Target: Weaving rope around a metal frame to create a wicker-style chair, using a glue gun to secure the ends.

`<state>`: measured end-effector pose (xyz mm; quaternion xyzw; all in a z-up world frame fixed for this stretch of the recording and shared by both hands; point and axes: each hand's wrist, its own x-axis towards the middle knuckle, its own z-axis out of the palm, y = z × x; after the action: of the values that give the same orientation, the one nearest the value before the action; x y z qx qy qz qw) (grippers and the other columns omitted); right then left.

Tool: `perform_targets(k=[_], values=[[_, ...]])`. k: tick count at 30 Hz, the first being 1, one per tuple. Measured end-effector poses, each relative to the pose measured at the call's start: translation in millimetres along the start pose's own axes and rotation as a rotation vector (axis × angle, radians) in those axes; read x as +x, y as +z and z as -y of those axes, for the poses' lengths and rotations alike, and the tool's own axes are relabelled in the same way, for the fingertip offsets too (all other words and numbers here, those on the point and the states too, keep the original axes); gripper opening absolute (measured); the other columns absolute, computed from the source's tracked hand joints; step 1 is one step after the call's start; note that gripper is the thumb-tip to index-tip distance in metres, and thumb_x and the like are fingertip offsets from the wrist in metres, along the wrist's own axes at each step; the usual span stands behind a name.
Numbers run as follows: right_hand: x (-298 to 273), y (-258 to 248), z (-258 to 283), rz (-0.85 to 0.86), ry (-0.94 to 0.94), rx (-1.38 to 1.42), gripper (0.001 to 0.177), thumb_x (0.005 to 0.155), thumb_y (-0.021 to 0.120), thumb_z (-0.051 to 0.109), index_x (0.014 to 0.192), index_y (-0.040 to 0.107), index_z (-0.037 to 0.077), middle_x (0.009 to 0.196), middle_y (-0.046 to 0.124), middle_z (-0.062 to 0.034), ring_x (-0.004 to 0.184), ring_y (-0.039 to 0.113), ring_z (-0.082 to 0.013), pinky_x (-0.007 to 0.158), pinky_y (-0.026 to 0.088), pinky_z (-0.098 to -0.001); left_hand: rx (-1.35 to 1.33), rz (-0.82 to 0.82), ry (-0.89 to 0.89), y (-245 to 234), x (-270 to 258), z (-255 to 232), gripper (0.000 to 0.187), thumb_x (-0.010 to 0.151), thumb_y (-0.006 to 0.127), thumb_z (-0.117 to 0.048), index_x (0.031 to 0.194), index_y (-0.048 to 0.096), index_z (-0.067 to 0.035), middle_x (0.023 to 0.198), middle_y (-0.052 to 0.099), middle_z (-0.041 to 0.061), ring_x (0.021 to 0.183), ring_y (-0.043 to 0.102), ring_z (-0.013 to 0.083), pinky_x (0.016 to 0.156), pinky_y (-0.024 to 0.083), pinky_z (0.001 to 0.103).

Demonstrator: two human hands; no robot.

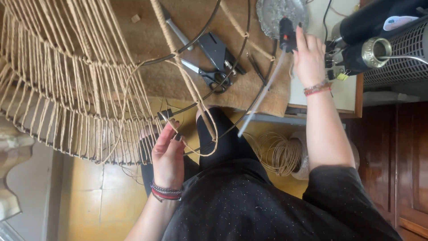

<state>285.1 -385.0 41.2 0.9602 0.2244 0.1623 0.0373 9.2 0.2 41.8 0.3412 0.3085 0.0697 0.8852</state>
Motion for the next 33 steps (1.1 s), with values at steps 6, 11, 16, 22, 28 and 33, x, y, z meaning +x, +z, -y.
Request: perform_targets(k=[6,11,16,22,28,33], values=[[21.5,47.4,-55.9,-0.045,-0.121,0.088,0.069,0.084,0.058,-0.021,0.151,0.059,-0.004,0.129,0.063,-0.0197,0.109,0.05,-0.0409,0.109,0.03,-0.0588,0.019,-0.012,0.025,-0.4,-0.5,3.7,0.041,0.09,0.059,0.011,0.126,0.068,-0.005,0.125,0.07,0.011,0.107,0.068,0.0196,0.084,0.057,0.029],[17.2,48.5,-46.9,0.011,-0.129,0.069,0.075,0.077,0.059,-0.018,0.151,0.056,-0.009,0.131,0.061,-0.0212,0.116,0.052,-0.0414,0.111,0.03,-0.0599,0.004,0.02,0.057,0.4,0.9,9.4,0.037,0.091,0.063,0.008,0.125,0.069,-0.006,0.122,0.072,0.008,0.104,0.069,0.0184,0.083,0.057,0.029],[-10.9,-71.8,96.7,-0.122,-0.264,0.27,0.042,0.1,0.052,-0.013,0.14,0.063,-0.009,0.135,0.058,-0.0295,0.116,0.057,-0.0468,0.105,0.044,-0.0541,-0.002,-0.02,0.102,4.6,1.9,18.4,0.048,0.083,0.059,0.014,0.128,0.068,-0.002,0.121,0.073,0.01,0.107,0.069,0.0213,0.085,0.057,0.031],[-67.7,-125.8,267.3,-0.13,-0.453,0.655,0.016,0.094,0.069,0.018,0.109,0.074,0.015,0.108,0.066,-0.0044,0.099,0.065,-0.0254,0.086,0.051,-0.0393,-0.052,0.034,0.203,6.2,6.1,32.3,0.044,0.09,0.062,0.012,0.132,0.064,-0.002,0.122,0.07,0.013,0.099,0.07,0.0178,0.083,0.061,0.029],[-77.0,-102.7,286.2,-0.118,-0.41,0.46,0.017,0.1,0.066,0.038,0.094,0.068,0.023,0.079,0.057,0.0056,0.085,0.059,-0.0171,0.084,0.038,-0.0404,-0.224,0.114,0.159,-6.6,17.7,48.4,0.043,0.091,0.063,0.01,0.133,0.062,0.001,0.116,0.072,0.013,0.092,0.072,0.016,0.079,0.062,0.027],[-71.9,-106.7,284.1,-0.094,-0.393,0.548,0.016,0.1,0.069,0.03,0.087,0.068,0.021,0.074,0.061,0.0062,0.082,0.062,-0.0148,0.094,0.033,-0.0414,-0.473,0.114,-0.054,-21.4,44.7,84.8,0.031,0.105,0.06,-0.019,0.133,0.065,-0.008,0.116,0.074,0.01,0.091,0.074,0.0166,0.078,0.06,0.027]])
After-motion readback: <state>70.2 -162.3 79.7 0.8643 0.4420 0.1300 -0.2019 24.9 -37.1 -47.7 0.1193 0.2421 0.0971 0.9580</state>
